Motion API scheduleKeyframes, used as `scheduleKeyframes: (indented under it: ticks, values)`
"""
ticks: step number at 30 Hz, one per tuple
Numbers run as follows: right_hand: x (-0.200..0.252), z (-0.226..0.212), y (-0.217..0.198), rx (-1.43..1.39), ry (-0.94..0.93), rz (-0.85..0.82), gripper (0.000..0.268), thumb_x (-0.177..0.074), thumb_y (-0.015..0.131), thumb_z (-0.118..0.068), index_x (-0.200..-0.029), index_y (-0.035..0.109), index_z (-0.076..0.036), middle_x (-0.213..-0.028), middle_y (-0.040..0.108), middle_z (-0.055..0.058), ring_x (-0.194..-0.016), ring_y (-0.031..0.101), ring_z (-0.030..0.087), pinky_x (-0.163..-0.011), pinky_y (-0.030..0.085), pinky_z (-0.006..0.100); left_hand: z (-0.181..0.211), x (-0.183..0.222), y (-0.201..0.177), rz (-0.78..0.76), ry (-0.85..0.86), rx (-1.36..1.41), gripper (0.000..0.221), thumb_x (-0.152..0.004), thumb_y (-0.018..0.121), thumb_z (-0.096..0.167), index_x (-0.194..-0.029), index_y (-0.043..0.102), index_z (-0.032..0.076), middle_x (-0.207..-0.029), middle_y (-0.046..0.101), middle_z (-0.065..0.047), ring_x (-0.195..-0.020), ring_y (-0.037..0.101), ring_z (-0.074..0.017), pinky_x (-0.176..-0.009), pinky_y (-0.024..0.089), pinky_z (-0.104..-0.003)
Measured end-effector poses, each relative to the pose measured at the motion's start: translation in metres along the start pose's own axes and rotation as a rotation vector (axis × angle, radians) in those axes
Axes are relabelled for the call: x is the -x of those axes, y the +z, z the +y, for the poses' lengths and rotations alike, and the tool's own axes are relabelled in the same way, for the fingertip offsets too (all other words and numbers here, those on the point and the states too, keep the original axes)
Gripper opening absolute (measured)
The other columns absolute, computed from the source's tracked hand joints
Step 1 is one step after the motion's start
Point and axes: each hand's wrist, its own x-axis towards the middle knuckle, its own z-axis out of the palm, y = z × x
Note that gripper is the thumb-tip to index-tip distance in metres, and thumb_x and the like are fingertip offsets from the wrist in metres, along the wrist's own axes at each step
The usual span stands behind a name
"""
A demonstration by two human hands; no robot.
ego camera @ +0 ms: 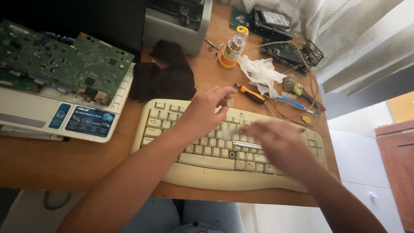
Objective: Cleaning a computer keyboard using a brush and cloth
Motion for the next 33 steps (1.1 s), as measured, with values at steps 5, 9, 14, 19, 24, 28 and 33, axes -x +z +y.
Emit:
scheduleKeyframes:
  ticks: [5, 9, 14, 19, 24, 28, 33]
  values:
    - [-0.026, 0.082, 0.017, 0.101, 0.196, 0.241, 0.034, -0.094, 0.063, 0.002, -0.124, 0.074, -0.010, -0.106, 0.068, 0.012, -0.097, 0.070, 0.033, -0.083, 0.055, 0.042, 0.003, 0.000, -0.006, -0.016, -0.024, 0.050, 0.054, -0.085, 0.067, 0.000, -0.138, 0.060, 0.011, -0.106, 0.072, -0.011, -0.095, 0.075, -0.0259, -0.085, 0.062, -0.032]
    - [-0.044, 0.134, 0.060, -0.034, 0.245, 0.400, 0.047, -0.089, 0.060, 0.008, -0.131, 0.071, -0.011, -0.105, 0.065, 0.013, -0.097, 0.068, 0.037, -0.081, 0.056, 0.046, 0.006, -0.001, -0.009, -0.028, -0.037, 0.014, 0.057, -0.086, 0.067, 0.002, -0.141, 0.058, 0.013, -0.109, 0.073, -0.014, -0.098, 0.075, -0.0296, -0.087, 0.063, -0.037]
    - [-0.047, 0.139, 0.101, 0.111, 0.212, 0.400, 0.044, -0.090, 0.060, -0.003, -0.131, 0.071, -0.014, -0.107, 0.066, 0.010, -0.098, 0.068, 0.031, -0.081, 0.055, 0.042, 0.008, 0.000, -0.012, -0.048, -0.016, -0.054, 0.052, -0.084, 0.069, 0.004, -0.135, 0.065, 0.016, -0.106, 0.074, -0.010, -0.094, 0.075, -0.0272, -0.084, 0.063, -0.035]
    - [-0.036, 0.136, 0.107, 0.081, 0.235, 0.382, 0.040, -0.095, 0.056, -0.010, -0.132, 0.070, -0.017, -0.105, 0.067, 0.007, -0.095, 0.069, 0.027, -0.079, 0.054, 0.038, 0.022, -0.001, -0.011, -0.080, 0.082, -0.111, 0.038, -0.086, 0.067, 0.003, -0.120, 0.075, 0.020, -0.112, 0.073, -0.004, -0.096, 0.074, -0.0245, -0.083, 0.061, -0.034]
    - [-0.037, 0.132, 0.093, -0.051, 0.206, 0.386, 0.040, -0.095, 0.055, 0.006, -0.132, 0.065, -0.004, -0.112, 0.068, 0.014, -0.092, 0.065, 0.035, -0.077, 0.050, 0.046, 0.069, 0.009, -0.011, -0.137, 0.191, -0.177, 0.021, -0.095, 0.064, -0.005, -0.112, 0.070, 0.004, -0.123, 0.063, -0.016, -0.113, 0.067, -0.0289, -0.099, 0.055, -0.038]
    - [-0.033, 0.131, 0.095, -0.051, 0.220, 0.386, 0.045, -0.089, 0.057, 0.005, -0.131, 0.065, -0.007, -0.113, 0.066, 0.012, -0.093, 0.063, 0.034, -0.078, 0.050, 0.046, 0.113, 0.036, -0.008, -0.208, 0.119, -0.269, 0.022, -0.097, 0.064, 0.003, -0.118, 0.070, 0.004, -0.115, 0.061, -0.013, -0.094, 0.069, -0.0221, -0.087, 0.055, -0.030]
    - [-0.037, 0.125, 0.088, -0.086, 0.196, 0.456, 0.035, -0.089, 0.064, 0.002, -0.123, 0.070, -0.008, -0.103, 0.070, 0.012, -0.084, 0.067, 0.033, -0.070, 0.051, 0.044, 0.111, 0.063, 0.007, -0.244, 0.109, -0.431, 0.016, -0.096, 0.064, 0.009, -0.109, 0.071, 0.005, -0.108, 0.074, -0.009, -0.094, 0.069, -0.0269, -0.081, 0.055, -0.040]
